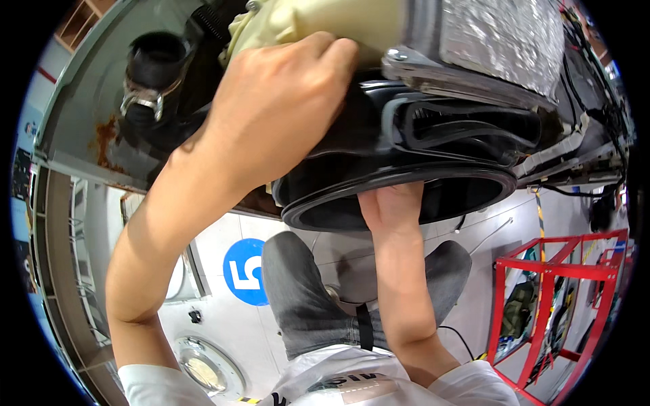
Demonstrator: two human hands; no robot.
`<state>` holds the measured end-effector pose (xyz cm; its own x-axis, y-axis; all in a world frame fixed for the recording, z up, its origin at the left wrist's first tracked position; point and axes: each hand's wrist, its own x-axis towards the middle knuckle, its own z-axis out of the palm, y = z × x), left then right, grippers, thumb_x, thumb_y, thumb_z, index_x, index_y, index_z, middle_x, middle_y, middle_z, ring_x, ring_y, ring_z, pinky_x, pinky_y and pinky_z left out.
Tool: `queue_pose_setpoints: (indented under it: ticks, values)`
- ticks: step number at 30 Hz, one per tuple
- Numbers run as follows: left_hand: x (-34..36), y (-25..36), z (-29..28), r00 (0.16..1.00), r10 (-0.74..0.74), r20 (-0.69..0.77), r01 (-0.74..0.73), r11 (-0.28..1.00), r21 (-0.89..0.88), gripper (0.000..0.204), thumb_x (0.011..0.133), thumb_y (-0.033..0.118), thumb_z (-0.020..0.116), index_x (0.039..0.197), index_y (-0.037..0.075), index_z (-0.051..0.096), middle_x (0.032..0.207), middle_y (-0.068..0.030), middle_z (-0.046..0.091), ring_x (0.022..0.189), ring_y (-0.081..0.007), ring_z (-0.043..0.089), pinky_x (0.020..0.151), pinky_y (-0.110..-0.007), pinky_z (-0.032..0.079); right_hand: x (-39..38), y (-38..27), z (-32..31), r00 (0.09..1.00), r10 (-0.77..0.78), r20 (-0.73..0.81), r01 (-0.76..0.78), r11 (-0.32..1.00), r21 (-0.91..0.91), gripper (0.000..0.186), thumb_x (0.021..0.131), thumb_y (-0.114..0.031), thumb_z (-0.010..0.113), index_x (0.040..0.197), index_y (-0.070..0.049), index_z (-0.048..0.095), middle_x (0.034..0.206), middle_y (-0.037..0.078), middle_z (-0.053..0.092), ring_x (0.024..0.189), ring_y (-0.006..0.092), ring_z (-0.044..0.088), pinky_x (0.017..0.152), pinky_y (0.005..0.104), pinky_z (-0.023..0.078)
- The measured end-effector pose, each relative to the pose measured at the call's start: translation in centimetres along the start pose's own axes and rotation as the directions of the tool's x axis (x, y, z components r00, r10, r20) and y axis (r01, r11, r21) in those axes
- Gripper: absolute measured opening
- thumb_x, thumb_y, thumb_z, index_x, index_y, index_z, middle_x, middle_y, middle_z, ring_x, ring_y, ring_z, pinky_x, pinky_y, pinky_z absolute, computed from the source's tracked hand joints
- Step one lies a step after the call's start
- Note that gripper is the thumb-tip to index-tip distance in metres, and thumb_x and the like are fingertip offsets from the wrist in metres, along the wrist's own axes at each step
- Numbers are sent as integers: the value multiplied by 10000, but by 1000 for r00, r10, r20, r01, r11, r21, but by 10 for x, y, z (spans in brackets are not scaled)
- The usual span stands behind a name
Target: The person installs a large rubber door seal onto a washing machine drum, fitting the seal into place and then securing it with a wire spring clamp using their hands.
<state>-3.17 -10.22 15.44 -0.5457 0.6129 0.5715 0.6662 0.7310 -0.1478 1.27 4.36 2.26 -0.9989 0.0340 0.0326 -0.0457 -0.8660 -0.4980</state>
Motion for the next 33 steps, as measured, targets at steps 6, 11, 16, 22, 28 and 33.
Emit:
queue_pose_setpoints:
  ticks: [6, 11, 16, 22, 28, 33]
  values:
    - [0, 6, -7, 994, -99, 53, 100, 995, -22, 205, 758, -6, 678, 956, -11, 624, 859, -154, 629, 713, -367, 616, 630, -390, 507, 15, 2, -23, 933, -182, 311, 359, 550, -754, 148, 837, -11, 658, 984, -23, 641, 983, 84, 669, 888, 230, 621, 843, 363, 498]
    - [1, 3, -10, 995, -54, 88, 53, 998, 17, 313, 814, 33, 668, 1107, -60, 612, 828, -131, 638, 727, -189, 645, 645, -313, 509, 25, 6, -20, 823, -291, 489, 562, 287, -775, 84, 835, -72, 707, 888, -18, 671, 932, 141, 692, 925, 247, 655, 850, 386, 521]
    - [0, 4, -22, 991, 68, 118, -84, 986, 141, 257, 797, 53, 678, 1026, -23, 591, 832, -138, 625, 760, -262, 637, 646, -361, 502, 38, 8, -11, 769, -420, 483, 639, 538, -549, 97, 872, -124, 697, 877, -32, 667, 847, 123, 685, 858, 233, 668, 807, 364, 528]
    - [5, 6, -18, 978, 189, 88, -208, 912, 353, 206, 776, 78, 691, 928, 22, 565, 837, -146, 610, 799, -349, 627, 648, -419, 495, 44, 16, -6, 807, -407, 427, 559, 760, -331, 122, 903, -107, 615, 870, -3, 670, 791, 127, 679, 744, 223, 660, 730, 362, 524]
    - [1, 17, -18, 989, -52, 136, 8, 952, 306, 166, 805, 52, 674, 932, 9, 575, 803, -163, 621, 719, -371, 628, 602, -424, 501, 37, 14, 0, 766, -415, 491, 643, 470, -605, 103, 849, 38, 600, 923, 18, 668, 857, 122, 689, 824, 203, 658, 767, 316, 514]
    - [-5, 43, -15, 942, -317, -112, 320, 947, 9, 105, 884, -38, 585, 980, -13, 552, 838, -137, 626, 690, -240, 645, 631, -340, 516, 17, -44, -8, 751, 186, 634, 612, 167, -773, 174, 878, -154, 646, 851, 18, 638, 771, 173, 656, 765, 365, 651, 724, 420, 517]
